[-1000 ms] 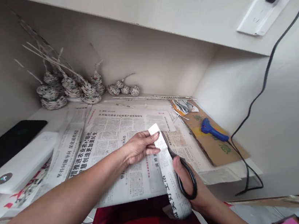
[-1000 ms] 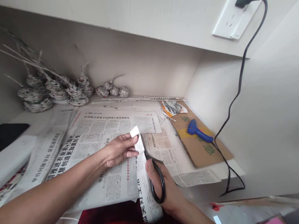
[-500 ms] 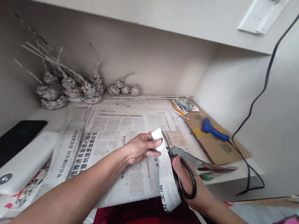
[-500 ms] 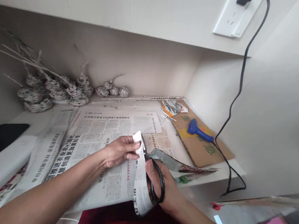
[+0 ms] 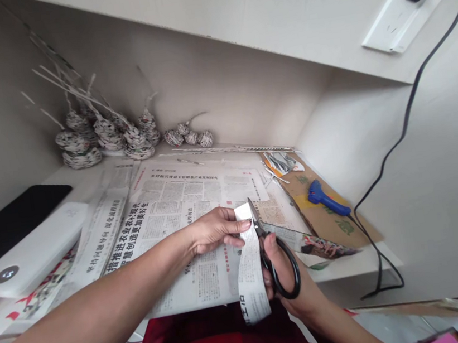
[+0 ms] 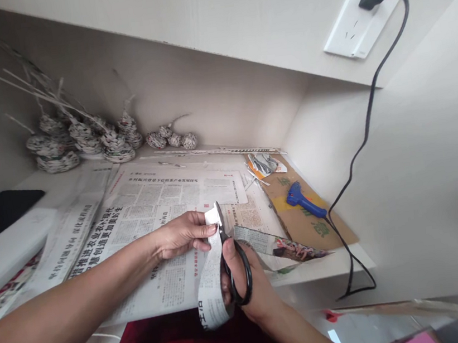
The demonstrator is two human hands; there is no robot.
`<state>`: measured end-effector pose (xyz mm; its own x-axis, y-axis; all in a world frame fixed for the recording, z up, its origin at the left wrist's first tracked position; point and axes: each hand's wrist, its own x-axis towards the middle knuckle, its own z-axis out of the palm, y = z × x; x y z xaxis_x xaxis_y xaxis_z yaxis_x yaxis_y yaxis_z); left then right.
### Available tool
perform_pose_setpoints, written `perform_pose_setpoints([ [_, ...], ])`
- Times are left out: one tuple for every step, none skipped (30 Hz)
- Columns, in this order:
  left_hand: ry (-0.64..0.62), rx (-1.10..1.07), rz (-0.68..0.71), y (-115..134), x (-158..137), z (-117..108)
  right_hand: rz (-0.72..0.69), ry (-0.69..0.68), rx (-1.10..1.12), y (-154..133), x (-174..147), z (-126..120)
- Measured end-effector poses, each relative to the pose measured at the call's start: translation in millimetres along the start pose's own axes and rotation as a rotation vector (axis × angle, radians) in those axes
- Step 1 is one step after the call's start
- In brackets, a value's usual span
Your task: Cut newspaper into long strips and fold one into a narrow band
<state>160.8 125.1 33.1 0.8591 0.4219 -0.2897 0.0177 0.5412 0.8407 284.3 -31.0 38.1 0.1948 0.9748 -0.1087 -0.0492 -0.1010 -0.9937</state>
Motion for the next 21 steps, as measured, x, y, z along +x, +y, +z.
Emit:
perform_pose_setpoints([
  [-0.002,-0.001,0.011,0,0,0,0.010,0.016,0.038,0,0,0],
  [-0.002,-0.003,0.025,1,-1,0,0.006,0.029,0.076,-1,0,-1],
  [0.001,-0.006,0.043,2,-1,0,-0.010,0.036,0.104,-2,0,-3],
  [0.009,-0.010,0.066,3,-2,0,-0.033,0.040,0.122,-4,1,-6],
  [0.021,-0.016,0.092,4,-2,-1,-0.059,0.044,0.133,-6,0,-9],
  [0.039,-0.021,0.121,6,-2,-1,-0.083,0.051,0.135,-8,0,-14],
  [0.064,-0.025,0.153,8,-2,0,-0.107,0.062,0.126,-11,-1,-19],
  [0.097,-0.028,0.187,11,-3,0,-0.127,0.081,0.111,-13,-2,-24],
  [0.135,-0.029,0.223,15,-3,0,-0.145,0.106,0.092,-15,-4,-29],
  [0.177,-0.028,0.259,19,-4,-1,-0.164,0.139,0.075,-18,-5,-35],
  [0.219,-0.025,0.295,25,-7,-2,-0.173,0.171,0.059,-20,-7,-41],
  [0.257,-0.018,0.328,31,-11,-3,-0.186,0.206,0.043,-23,-8,-46],
  [0.287,-0.006,0.354,38,-18,-5,-0.201,0.233,0.030,-26,-9,-51],
  [0.306,0.010,0.372,46,-27,-7,-0.212,0.252,0.017,-29,-10,-56],
  [0.317,0.031,0.383,55,-39,-10,-0.226,0.268,0.008,-32,-10,-61],
  [0.311,0.061,0.377,63,-53,-12,-0.236,0.276,0.002,-35,-10,-64],
  [0.306,0.091,0.369,71,-69,-13,-0.243,0.280,-0.002,-38,-11,-68],
  [0.313,0.117,0.367,79,-87,-14,-0.248,0.283,-0.002,-39,-10,-70],
  [0.323,0.143,0.365,87,-106,-14,-0.251,0.284,0.002,-40,-10,-71],
  [0.344,0.164,0.375,94,-125,-14,-0.250,0.281,0.008,-40,-10,-72],
  [0.376,0.197,0.383,100,-145,-13,-0.245,0.280,0.014,-40,-9,-73],
])
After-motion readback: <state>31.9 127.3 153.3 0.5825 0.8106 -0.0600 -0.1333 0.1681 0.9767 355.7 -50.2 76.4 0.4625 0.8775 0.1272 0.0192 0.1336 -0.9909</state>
